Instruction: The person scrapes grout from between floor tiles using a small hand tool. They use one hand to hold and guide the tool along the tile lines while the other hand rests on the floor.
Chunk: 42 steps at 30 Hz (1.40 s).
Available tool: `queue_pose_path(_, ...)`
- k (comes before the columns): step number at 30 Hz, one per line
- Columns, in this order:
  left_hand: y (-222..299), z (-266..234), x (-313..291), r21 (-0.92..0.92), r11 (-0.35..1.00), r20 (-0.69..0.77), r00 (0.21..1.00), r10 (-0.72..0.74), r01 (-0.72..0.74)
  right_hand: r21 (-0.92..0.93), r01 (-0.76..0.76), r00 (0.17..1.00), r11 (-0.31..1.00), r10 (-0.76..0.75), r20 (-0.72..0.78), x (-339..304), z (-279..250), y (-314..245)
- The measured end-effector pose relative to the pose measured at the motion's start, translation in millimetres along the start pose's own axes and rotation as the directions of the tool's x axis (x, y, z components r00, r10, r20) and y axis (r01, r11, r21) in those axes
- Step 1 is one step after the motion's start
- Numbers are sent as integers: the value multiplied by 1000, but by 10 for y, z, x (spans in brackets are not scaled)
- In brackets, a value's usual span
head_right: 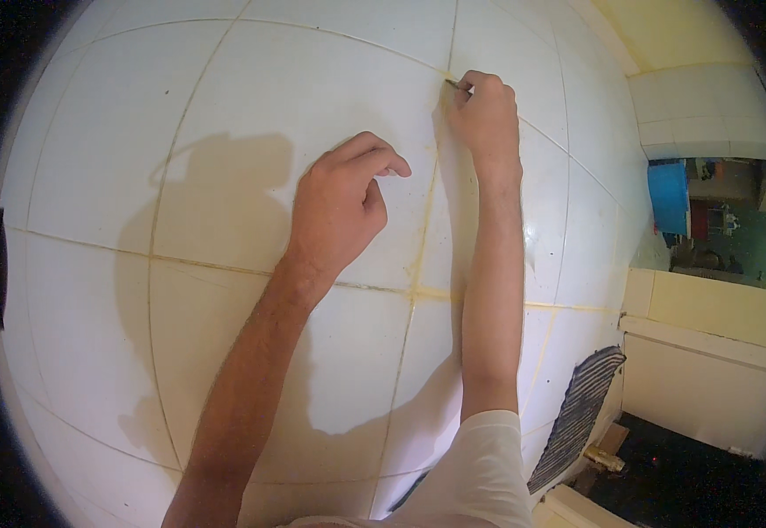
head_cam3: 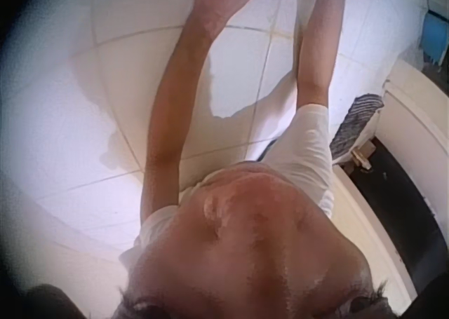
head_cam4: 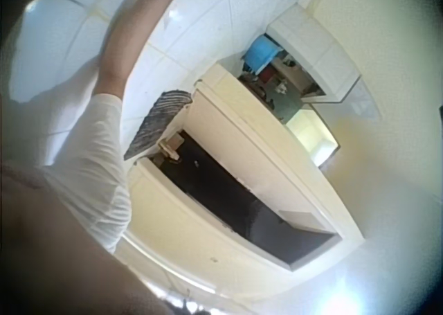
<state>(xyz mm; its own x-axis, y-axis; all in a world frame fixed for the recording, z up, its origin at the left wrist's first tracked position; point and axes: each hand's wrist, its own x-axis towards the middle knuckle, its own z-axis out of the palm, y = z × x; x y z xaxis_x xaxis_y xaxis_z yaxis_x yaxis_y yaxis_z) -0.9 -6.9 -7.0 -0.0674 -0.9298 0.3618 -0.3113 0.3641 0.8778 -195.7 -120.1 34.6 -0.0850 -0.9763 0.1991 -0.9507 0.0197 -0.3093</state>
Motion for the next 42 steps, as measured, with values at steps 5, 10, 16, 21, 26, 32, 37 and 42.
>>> queue_pose_path(5,2,18,-4,-2,1000,7,1000,6,-6,-27,16,999,1000,-15,42,17,-48,50)
queue_pose_path(10,3,-13,0,-3,1000,27,1000,-10,10,-57,-25,997,998,29,68,5,-63,-75)
queue_pose_path(16,29,-39,12,12,1000,22,1000,-16,16,-22,-1,1000,1000,2,15,4,6,12)
queue_pose_path(21,2,0,-1,-3,1000,9,1000,-9,9,-30,26,999,999,-25,26,21,-22,87)
queue_pose_path(26,2,-6,1,7,1000,25,1000,-9,9,-39,18,998,999,-16,68,29,-39,85)
queue_pose_path(32,18,-8,15,12,1000,18,1000,-1,1,-16,38,999,999,-37,20,66,-4,125)
queue_pose_path(37,-11,12,0,2,1000,5,1000,-2,2,-28,44,999,999,-44,2,36,31,123)
queue_pose_path(42,-23,15,1,46,999,2,1000,4,-4,0,-20,990,1000,20,140,29,-94,47)
